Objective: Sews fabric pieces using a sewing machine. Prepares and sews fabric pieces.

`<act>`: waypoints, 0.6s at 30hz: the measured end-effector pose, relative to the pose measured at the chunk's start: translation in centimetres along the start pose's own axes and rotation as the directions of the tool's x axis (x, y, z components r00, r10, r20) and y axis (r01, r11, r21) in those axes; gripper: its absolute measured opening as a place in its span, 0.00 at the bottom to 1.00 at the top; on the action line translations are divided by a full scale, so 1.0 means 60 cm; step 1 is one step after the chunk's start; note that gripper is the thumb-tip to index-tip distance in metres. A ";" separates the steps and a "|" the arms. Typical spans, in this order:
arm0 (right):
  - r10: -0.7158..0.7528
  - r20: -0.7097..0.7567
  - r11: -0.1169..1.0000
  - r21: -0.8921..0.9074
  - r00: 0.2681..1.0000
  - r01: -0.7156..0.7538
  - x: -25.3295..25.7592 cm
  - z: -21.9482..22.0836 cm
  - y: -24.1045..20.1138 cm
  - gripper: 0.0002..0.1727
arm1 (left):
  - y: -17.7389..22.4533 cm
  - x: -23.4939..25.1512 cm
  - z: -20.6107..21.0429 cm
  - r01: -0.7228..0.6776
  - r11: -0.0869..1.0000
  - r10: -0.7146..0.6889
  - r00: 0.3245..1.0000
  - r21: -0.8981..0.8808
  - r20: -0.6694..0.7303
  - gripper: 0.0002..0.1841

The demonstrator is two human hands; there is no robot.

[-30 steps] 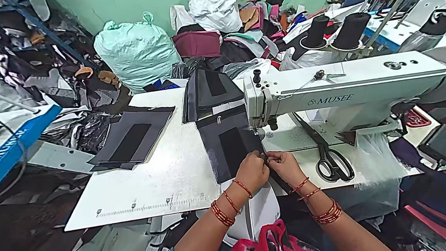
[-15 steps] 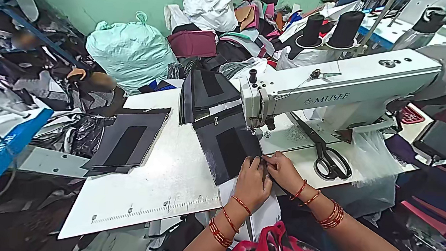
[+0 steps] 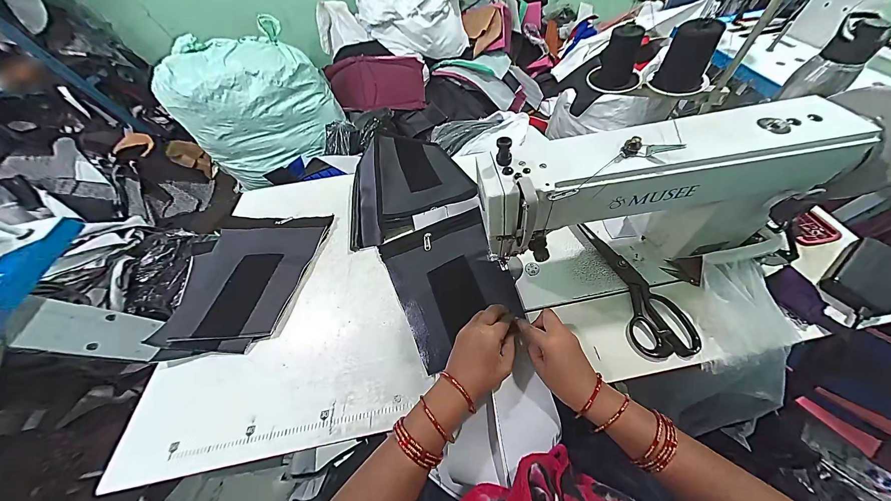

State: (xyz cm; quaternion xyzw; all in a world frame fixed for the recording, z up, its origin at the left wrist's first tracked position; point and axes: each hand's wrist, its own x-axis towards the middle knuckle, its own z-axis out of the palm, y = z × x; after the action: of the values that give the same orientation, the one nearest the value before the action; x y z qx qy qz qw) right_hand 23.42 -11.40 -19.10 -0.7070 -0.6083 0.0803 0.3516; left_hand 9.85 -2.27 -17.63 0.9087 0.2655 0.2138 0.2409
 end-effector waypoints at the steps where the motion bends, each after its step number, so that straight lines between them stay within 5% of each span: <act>1: 0.016 -0.012 1.000 0.026 1.000 -0.016 0.000 0.000 0.003 0.21 | 0.002 -0.001 0.000 0.013 1.000 -0.013 1.000 0.008 0.007 0.15; 5: 0.224 0.108 0.951 0.191 0.969 -0.241 0.008 -0.017 0.006 0.28 | 0.006 -0.008 0.008 0.010 0.999 -0.011 1.000 0.043 0.017 0.13; 9: 0.305 0.165 0.897 0.281 0.938 -0.341 0.016 -0.029 0.007 0.20 | 0.012 -0.009 0.014 -0.004 0.996 0.001 1.000 0.089 0.023 0.17; 18: 0.176 0.235 0.982 0.030 0.956 -0.188 0.016 -0.031 -0.013 0.21 | 0.007 -0.007 0.017 -0.076 0.988 0.074 0.997 0.136 0.024 0.16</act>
State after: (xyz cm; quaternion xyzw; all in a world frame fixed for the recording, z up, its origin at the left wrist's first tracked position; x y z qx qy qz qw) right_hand 24.04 -11.25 -16.99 -0.7365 -0.5751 0.2101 0.2876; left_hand 10.19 -3.18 -18.29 0.9345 0.2428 0.1953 0.1724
